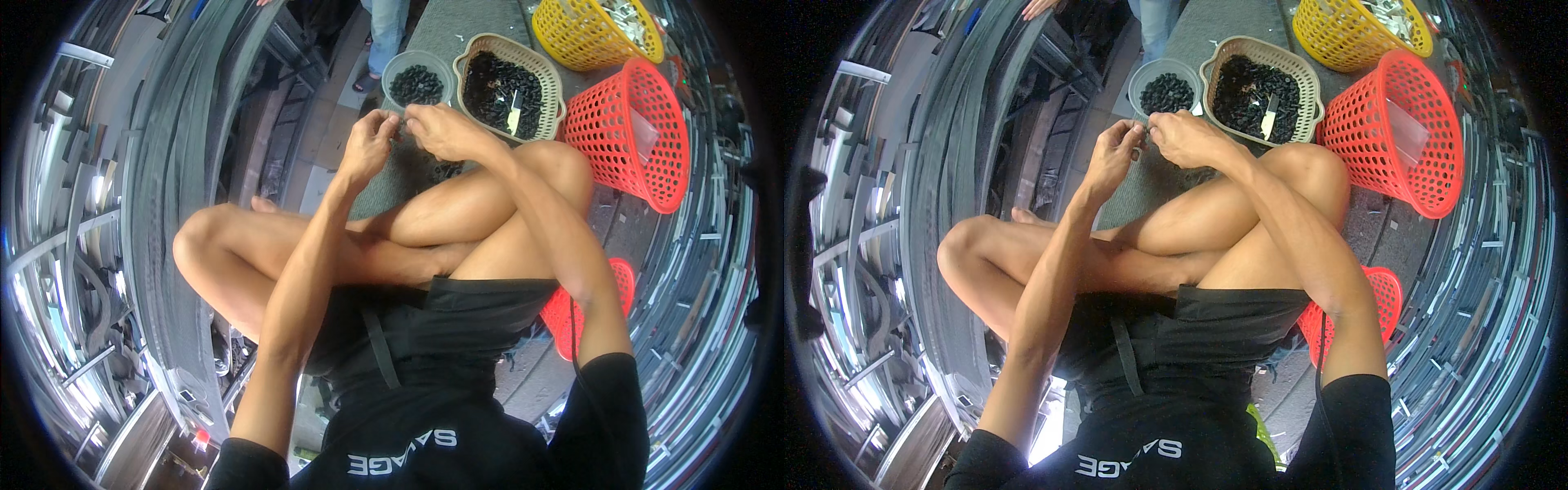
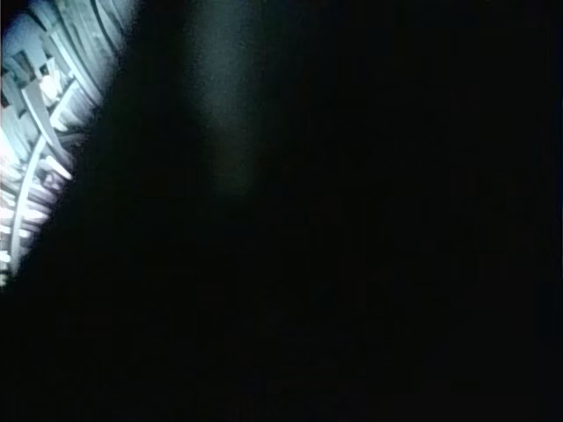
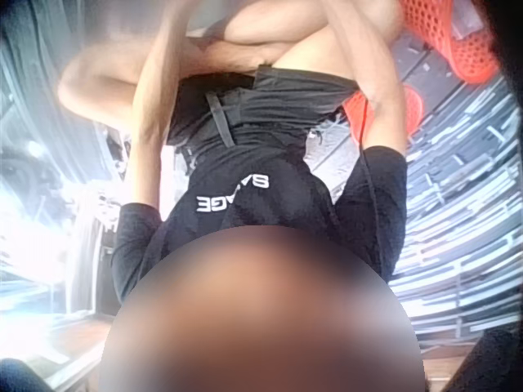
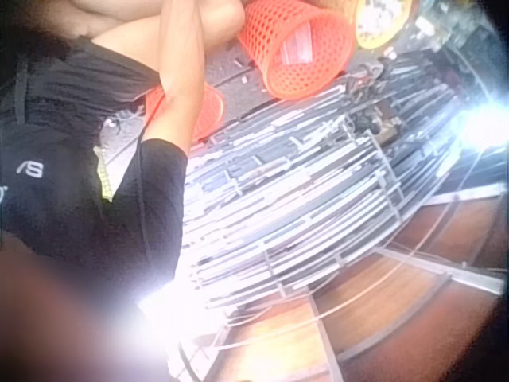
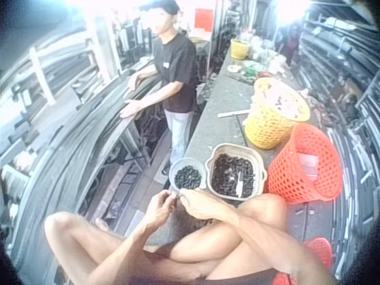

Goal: The person sits cross-legged on the floor and repeatedly picks small black components from a basket, manipulates them with both hands, and places them into a small clear container. The person continues this repetitive sorting process throughout the clip.

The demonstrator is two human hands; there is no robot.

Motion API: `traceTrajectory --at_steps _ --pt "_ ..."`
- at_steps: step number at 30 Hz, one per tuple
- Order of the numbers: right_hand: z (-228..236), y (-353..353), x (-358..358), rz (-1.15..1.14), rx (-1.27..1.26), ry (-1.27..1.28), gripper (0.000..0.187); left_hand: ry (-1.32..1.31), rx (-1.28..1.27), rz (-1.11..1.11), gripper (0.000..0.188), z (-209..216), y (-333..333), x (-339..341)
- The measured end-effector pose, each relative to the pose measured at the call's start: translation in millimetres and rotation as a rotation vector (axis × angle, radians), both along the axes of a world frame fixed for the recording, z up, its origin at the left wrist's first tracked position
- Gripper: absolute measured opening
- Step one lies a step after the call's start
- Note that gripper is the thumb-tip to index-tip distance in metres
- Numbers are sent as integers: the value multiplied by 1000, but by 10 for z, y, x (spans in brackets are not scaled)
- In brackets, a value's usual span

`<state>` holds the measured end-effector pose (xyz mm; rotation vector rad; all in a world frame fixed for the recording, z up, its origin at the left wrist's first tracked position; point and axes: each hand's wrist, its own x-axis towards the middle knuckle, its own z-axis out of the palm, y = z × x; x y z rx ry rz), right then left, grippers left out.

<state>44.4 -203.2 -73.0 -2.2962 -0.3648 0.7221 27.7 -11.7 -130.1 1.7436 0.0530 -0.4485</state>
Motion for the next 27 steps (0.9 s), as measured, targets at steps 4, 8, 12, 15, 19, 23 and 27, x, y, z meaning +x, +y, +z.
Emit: traceTrajectory --at_steps 4,8,12,15,19,23,27 --pt "23 -2 24 6 4 -74 29 45 -225 0 30 -1 16 10" --pt "2 5 17 -23 15 -141 28 68 -325 9 29 0 34 14" --pt "-31 11 0 -21 48 -214 27 82 -372 15 28 8 45 24" --pt "-45 13 -11 -41 50 -237 26 82 -406 32 27 44 38 27" --pt "-44 11 -15 -48 68 -265 25 -9 -267 41 28 122 20 23" --pt "-40 19 -38 -44 59 -251 23 -58 -165 50 28 183 32 23" --pt "-16 54 -46 -84 142 -351 21 -81 -151 50 26 240 51 33"
